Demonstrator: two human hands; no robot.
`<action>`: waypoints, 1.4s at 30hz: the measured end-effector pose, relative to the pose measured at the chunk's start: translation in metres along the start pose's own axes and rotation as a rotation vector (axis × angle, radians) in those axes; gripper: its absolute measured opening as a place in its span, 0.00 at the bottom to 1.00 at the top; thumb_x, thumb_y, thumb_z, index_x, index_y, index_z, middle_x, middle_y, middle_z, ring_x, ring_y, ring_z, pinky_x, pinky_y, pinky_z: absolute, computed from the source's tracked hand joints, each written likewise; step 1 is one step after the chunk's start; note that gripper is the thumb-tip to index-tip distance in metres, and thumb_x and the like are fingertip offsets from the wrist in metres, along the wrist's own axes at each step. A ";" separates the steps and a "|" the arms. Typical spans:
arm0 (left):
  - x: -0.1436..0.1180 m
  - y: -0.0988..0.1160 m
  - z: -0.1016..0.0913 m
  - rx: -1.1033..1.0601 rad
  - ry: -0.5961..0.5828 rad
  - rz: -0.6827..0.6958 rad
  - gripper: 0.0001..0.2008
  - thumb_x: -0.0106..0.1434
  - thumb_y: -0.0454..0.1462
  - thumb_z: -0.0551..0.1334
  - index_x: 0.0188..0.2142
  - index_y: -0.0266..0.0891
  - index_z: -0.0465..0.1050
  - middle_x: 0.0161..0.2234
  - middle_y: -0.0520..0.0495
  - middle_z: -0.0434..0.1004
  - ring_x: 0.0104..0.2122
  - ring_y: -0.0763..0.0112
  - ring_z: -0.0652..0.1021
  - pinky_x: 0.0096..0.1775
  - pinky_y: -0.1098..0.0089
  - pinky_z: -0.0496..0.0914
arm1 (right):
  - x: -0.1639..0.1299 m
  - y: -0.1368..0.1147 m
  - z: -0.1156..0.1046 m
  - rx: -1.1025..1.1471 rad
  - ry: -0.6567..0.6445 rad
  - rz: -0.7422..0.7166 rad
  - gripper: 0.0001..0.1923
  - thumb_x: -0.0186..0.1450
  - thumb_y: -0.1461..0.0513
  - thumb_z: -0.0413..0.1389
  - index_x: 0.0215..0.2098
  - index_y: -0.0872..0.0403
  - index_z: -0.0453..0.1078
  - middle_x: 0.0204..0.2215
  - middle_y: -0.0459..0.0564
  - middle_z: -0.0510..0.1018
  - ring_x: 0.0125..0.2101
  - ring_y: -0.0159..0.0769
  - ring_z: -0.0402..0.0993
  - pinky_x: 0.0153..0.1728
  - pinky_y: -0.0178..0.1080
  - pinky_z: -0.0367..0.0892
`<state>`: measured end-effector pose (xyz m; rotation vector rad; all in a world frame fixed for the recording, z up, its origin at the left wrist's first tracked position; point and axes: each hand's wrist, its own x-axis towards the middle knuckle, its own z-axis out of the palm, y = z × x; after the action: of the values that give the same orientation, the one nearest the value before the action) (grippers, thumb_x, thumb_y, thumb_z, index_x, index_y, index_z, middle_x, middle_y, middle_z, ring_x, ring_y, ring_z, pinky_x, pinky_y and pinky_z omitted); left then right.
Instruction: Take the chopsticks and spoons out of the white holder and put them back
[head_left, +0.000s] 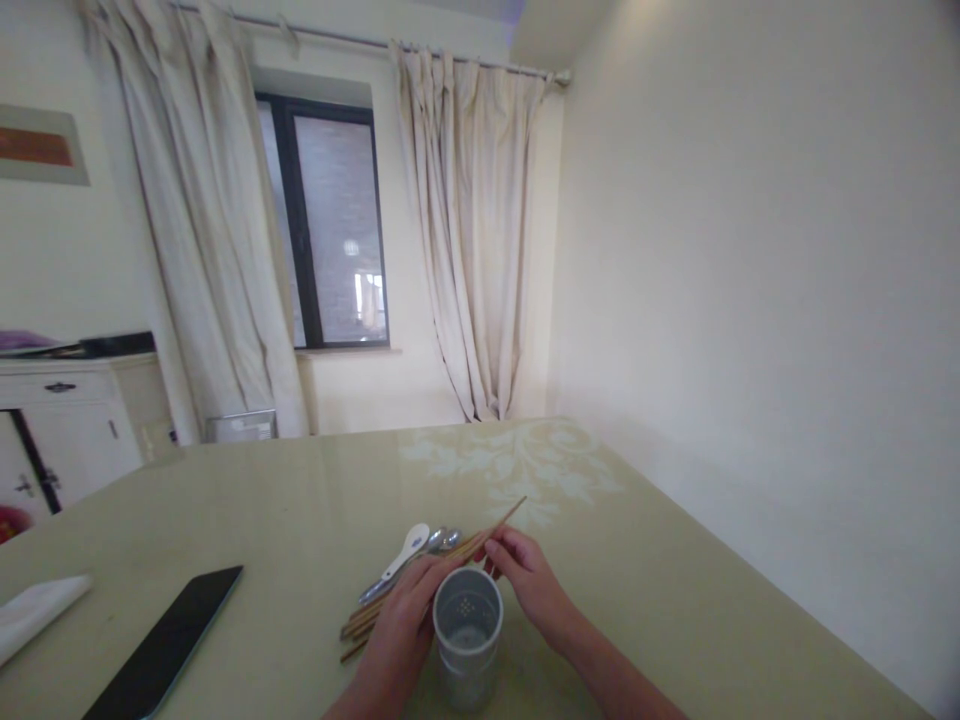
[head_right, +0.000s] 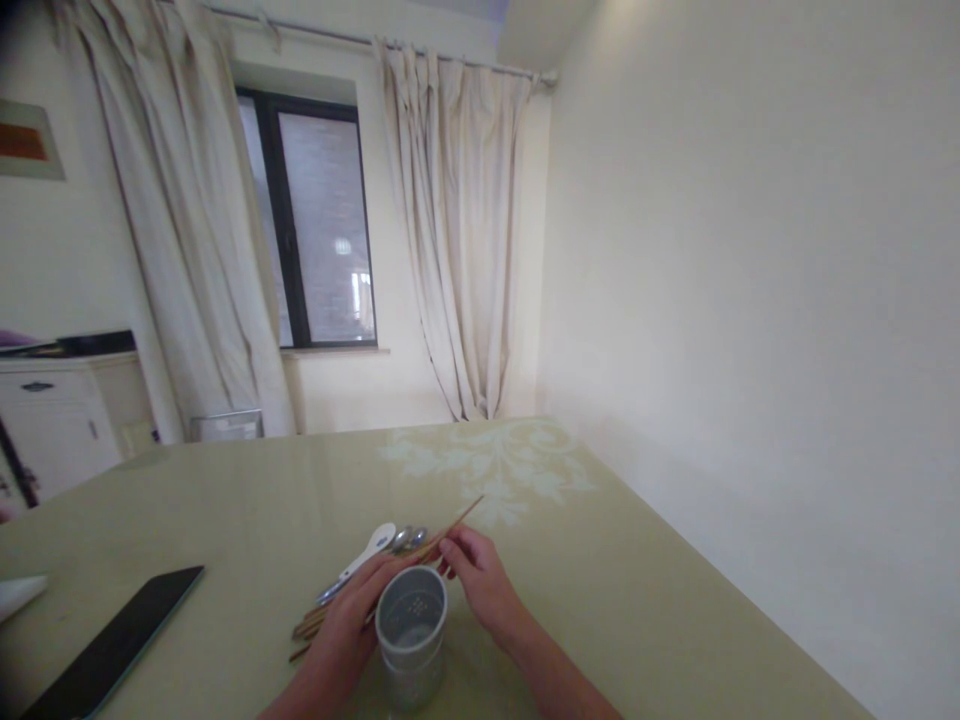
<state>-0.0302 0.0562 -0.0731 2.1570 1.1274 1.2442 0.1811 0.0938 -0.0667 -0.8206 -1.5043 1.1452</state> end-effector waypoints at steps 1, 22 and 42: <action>0.000 -0.003 0.000 0.005 0.000 -0.011 0.22 0.66 0.32 0.60 0.57 0.50 0.79 0.53 0.46 0.82 0.54 0.59 0.80 0.58 0.62 0.74 | 0.002 -0.001 -0.001 0.005 0.045 -0.016 0.24 0.67 0.42 0.60 0.38 0.55 0.77 0.30 0.50 0.79 0.31 0.39 0.75 0.35 0.39 0.69; -0.006 -0.031 -0.016 0.423 -0.143 -0.301 0.08 0.67 0.40 0.59 0.35 0.43 0.77 0.40 0.44 0.81 0.43 0.57 0.79 0.48 0.62 0.71 | 0.045 -0.112 -0.009 -0.674 -0.492 0.039 0.11 0.64 0.60 0.59 0.27 0.55 0.80 0.22 0.46 0.82 0.22 0.32 0.75 0.23 0.31 0.63; -0.003 -0.028 -0.015 0.095 0.108 -0.196 0.18 0.72 0.49 0.56 0.50 0.45 0.78 0.42 0.44 0.83 0.41 0.60 0.81 0.45 0.63 0.75 | 0.076 -0.050 -0.005 -0.172 -0.069 0.043 0.23 0.66 0.43 0.56 0.38 0.55 0.73 0.37 0.54 0.84 0.36 0.41 0.83 0.33 0.38 0.72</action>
<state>-0.0561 0.0701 -0.0859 2.0081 1.4314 1.2540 0.1712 0.1493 0.0050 -0.9423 -1.6670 1.0955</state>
